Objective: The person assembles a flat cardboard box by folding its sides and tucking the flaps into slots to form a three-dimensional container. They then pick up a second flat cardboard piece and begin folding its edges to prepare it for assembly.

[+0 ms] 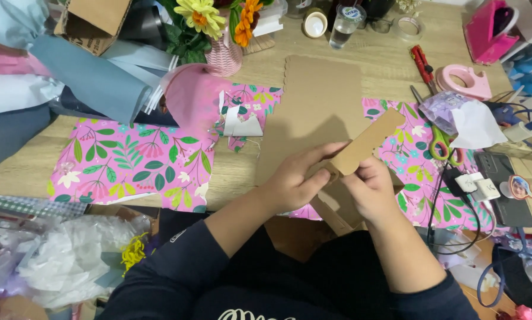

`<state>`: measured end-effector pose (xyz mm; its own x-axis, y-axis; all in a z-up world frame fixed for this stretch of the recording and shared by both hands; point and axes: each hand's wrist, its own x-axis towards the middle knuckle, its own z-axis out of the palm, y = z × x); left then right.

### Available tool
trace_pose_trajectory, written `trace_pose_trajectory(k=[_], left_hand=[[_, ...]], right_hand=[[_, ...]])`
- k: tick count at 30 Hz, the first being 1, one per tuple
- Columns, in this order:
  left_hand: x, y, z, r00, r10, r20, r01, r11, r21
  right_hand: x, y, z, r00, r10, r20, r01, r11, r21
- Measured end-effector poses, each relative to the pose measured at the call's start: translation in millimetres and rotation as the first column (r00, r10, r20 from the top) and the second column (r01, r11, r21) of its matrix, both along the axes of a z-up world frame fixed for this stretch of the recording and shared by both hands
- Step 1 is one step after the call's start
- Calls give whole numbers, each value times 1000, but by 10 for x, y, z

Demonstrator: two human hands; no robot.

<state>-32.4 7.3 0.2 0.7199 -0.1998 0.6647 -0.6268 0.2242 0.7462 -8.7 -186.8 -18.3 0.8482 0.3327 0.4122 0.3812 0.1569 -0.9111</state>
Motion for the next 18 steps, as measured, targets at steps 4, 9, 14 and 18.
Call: trace_pose_trajectory(k=[4,9,14,18], left_hand=[[58,-4,-86,1000,14,19,-14,1000,-13],[67,0,-65,999,31,19,-31,999,-23],[47,53,55,1000,-3,20,4,1000,-3],[90,72,97,998,-41,36,42,999,-15]], right_hand=[[-46,141,165,1000,-12,-6,12,999,38],[-79,150,288,999,-10,34,11,999,-46],[6,-4,191,990,-40,137,54,994,-98],[-4,56,143,993,-82,88,88,994,-71]])
